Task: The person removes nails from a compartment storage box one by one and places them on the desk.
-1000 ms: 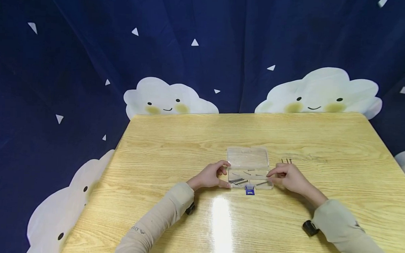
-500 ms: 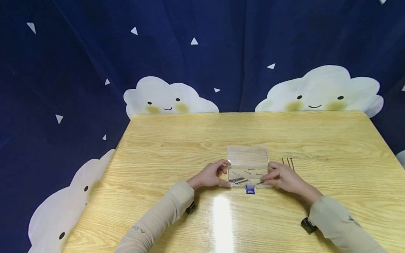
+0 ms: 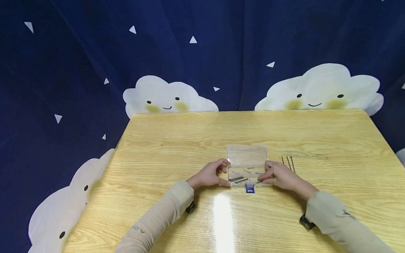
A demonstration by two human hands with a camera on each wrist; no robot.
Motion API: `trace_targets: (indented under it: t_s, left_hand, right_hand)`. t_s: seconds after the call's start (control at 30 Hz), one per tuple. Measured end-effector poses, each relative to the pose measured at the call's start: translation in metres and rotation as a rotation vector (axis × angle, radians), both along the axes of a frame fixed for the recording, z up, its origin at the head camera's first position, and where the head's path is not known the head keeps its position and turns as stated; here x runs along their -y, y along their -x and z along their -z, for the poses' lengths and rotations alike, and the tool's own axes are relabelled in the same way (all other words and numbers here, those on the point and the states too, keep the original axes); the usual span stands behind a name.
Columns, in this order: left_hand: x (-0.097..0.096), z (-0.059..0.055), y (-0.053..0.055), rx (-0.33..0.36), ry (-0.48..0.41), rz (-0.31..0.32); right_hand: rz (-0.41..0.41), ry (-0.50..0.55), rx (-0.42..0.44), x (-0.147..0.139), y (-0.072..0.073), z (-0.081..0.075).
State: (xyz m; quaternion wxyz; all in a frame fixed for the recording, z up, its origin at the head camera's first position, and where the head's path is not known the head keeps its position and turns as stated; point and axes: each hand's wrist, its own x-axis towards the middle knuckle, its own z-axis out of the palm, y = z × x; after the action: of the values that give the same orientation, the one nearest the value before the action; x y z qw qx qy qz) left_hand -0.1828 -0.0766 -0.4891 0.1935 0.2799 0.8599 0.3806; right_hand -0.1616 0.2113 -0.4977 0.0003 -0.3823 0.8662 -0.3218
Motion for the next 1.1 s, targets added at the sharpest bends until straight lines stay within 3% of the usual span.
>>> trace_targets:
  t_s: [0.6, 1.1]
  left_hand:
    - [-0.002, -0.004, -0.001, 0.007, 0.003, 0.003]
    - [-0.002, -0.006, -0.001, 0.017, -0.007, 0.006]
  right_hand:
    - [0.151, 0.032, -0.030, 0.007, -0.007, 0.005]
    - [0.208, 0.000, -0.062, 0.009, -0.011, 0.006]
